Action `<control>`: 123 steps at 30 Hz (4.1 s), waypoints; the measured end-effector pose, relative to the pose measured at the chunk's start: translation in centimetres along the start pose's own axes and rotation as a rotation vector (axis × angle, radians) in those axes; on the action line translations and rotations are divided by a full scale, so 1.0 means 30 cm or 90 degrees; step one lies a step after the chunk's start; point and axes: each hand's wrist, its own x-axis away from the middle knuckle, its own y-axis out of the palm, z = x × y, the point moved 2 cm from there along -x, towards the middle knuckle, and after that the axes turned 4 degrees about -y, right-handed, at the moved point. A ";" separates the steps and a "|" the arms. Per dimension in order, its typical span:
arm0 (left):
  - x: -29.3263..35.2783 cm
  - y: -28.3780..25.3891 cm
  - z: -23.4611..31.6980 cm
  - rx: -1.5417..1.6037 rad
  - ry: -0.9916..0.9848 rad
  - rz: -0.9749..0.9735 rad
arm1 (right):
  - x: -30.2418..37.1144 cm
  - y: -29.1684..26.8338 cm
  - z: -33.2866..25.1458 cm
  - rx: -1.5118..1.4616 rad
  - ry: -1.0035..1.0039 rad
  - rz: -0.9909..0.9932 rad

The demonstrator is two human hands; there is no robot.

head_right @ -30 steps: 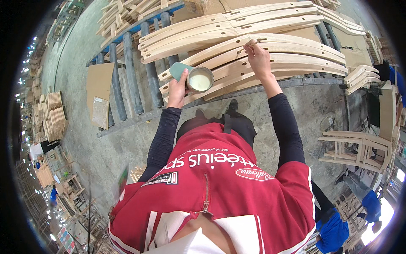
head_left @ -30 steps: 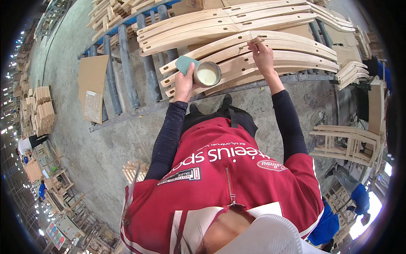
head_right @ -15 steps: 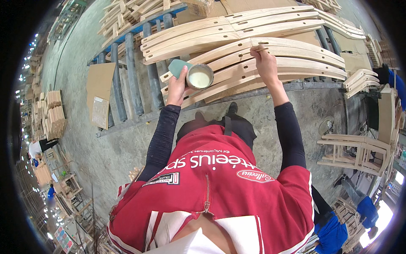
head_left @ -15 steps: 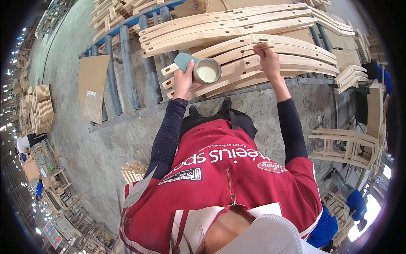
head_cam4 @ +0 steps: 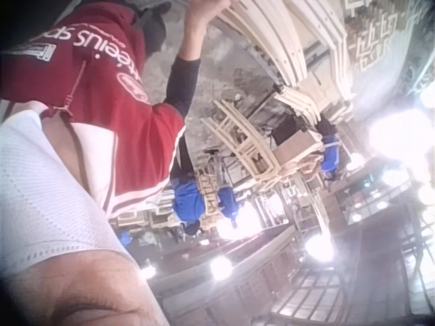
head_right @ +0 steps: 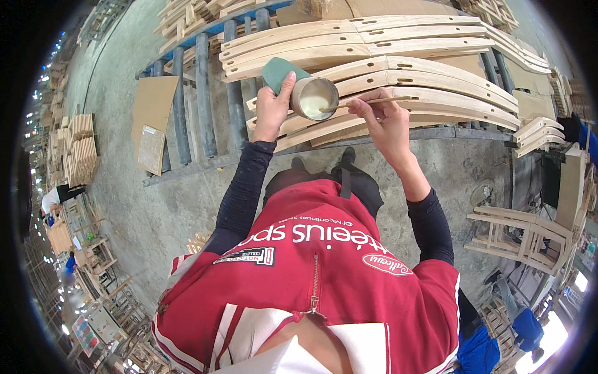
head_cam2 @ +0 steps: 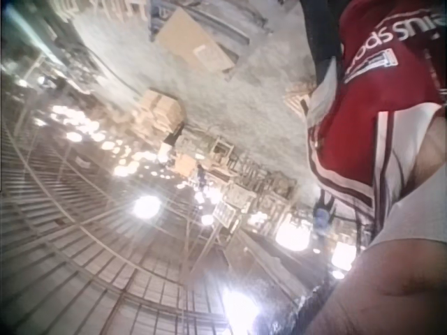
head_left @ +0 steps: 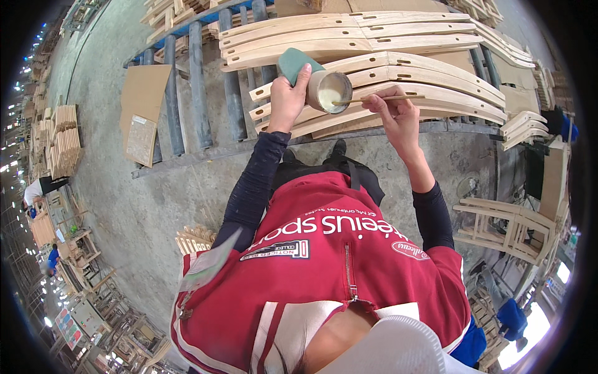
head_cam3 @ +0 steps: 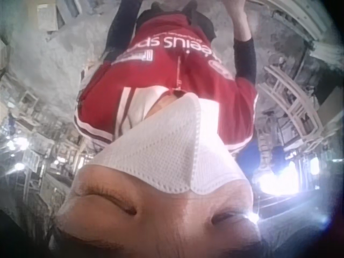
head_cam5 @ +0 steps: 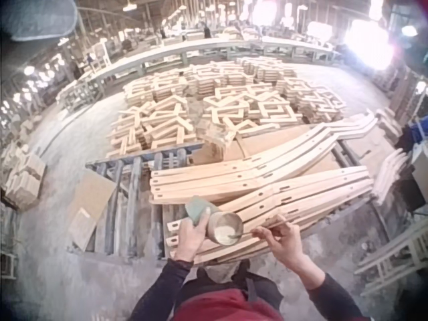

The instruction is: The person applies a light-colored liquid to curved wooden pieces using a brush. They repeatedly dip the brush into a small container and paint the surface of each piece, moving along a row of stacked parts.

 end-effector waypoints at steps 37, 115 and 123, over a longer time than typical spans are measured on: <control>0.053 -0.014 -0.074 0.188 -0.155 -0.015 | -0.269 -0.221 0.445 0.112 0.060 0.263; -0.033 0.178 0.093 0.035 0.010 0.174 | -0.249 -0.173 0.085 -0.089 -0.014 -0.139; -0.132 0.128 -0.005 0.140 -0.103 0.133 | -0.315 -0.138 0.153 -0.420 0.257 -0.074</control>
